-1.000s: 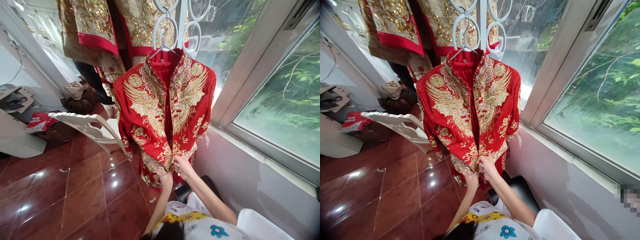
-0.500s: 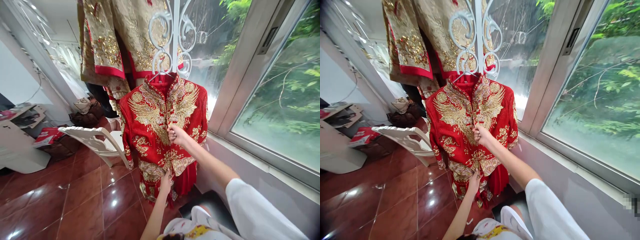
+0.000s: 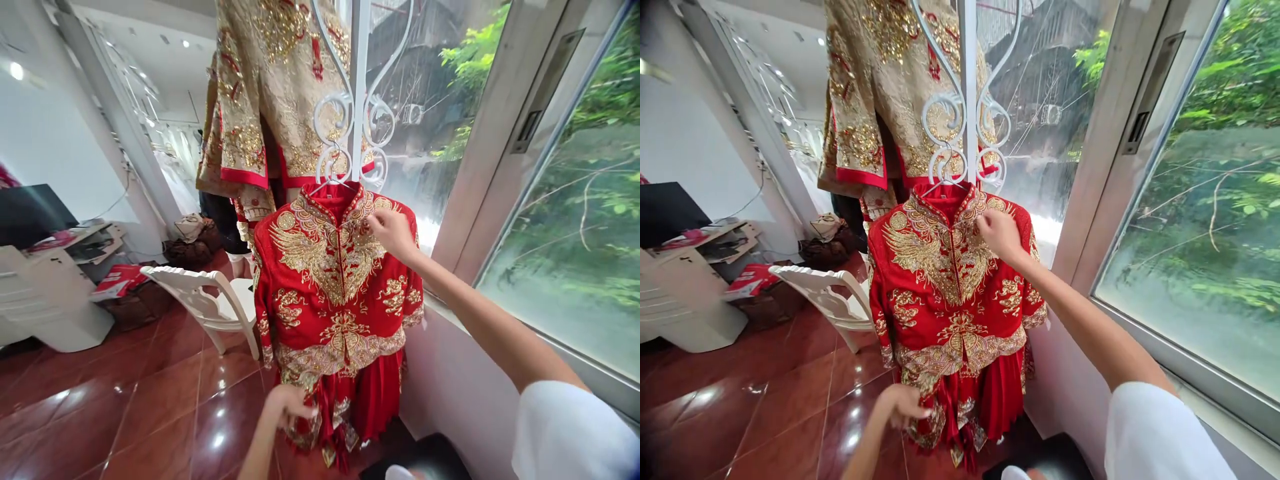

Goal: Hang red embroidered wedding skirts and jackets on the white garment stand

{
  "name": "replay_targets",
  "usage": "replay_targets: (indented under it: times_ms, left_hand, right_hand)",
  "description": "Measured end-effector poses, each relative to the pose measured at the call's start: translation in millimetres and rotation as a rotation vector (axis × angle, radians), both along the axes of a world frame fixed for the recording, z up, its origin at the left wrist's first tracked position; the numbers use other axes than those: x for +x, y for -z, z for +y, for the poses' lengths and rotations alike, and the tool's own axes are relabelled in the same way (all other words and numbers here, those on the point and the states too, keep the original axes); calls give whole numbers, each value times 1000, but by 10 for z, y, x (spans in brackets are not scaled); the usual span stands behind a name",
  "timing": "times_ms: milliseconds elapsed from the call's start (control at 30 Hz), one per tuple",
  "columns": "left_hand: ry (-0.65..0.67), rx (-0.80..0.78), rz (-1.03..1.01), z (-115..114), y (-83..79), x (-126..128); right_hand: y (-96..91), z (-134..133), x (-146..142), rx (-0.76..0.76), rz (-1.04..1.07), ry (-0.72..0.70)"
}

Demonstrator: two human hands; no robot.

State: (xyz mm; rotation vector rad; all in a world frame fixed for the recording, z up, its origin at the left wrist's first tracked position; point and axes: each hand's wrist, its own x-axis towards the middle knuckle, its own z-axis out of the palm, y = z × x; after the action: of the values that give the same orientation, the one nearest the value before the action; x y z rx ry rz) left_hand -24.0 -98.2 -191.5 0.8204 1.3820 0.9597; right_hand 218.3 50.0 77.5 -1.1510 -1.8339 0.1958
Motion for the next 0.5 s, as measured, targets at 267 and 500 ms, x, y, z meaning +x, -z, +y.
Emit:
replay_targets:
  times_ms: [267,500]
  left_hand:
    - [-347,1102,1186,815,-2349,-749]
    - [-280,1046,1234,1658,-2693,-770]
  right_hand:
    - [135,794,703,260,-82,-75]
    - [-86,771,751,58,33,-64]
